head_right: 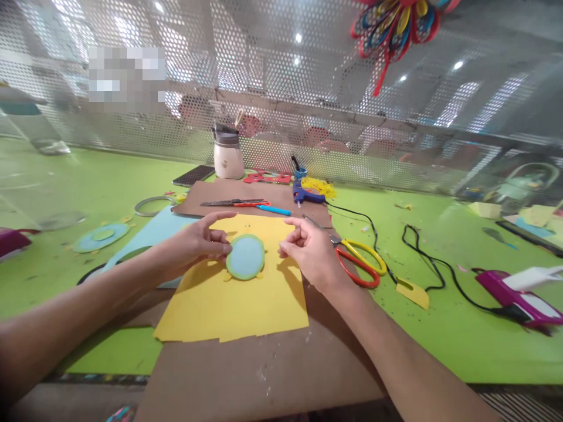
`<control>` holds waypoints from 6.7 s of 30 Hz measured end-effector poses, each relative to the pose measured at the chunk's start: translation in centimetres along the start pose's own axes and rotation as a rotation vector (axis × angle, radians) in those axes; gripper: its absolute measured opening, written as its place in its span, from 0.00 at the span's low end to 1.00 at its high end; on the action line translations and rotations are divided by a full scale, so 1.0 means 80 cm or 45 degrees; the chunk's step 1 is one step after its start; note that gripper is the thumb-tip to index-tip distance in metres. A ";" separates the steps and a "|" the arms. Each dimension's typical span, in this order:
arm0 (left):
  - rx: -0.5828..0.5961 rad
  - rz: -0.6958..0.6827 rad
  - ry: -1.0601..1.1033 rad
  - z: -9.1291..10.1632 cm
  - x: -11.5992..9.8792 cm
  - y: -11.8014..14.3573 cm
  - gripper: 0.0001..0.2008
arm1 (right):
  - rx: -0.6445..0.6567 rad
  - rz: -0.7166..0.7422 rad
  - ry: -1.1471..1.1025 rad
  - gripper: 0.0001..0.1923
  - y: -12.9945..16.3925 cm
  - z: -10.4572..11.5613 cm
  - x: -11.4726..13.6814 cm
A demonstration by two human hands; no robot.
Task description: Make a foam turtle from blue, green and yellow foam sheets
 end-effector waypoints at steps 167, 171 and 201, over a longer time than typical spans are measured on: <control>0.466 -0.663 -1.305 -0.050 -0.019 0.024 0.07 | 0.338 0.238 1.226 0.11 0.063 0.015 0.019; 0.449 -0.683 -1.257 -0.049 -0.023 0.025 0.07 | -0.058 0.145 1.133 0.14 0.070 0.078 0.035; 0.280 -0.255 0.198 -0.012 -0.055 0.020 0.19 | -0.002 0.171 0.090 0.13 -0.061 -0.086 0.083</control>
Point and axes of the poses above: each hand's wrist, its own y-axis away from the middle knuckle, its own z-axis out of the back of the hand, x = y × z, the point moved 10 cm from there along -y, towards the middle knuckle, and after that the axes turned 14 degrees about y, right-handed, at the moved point
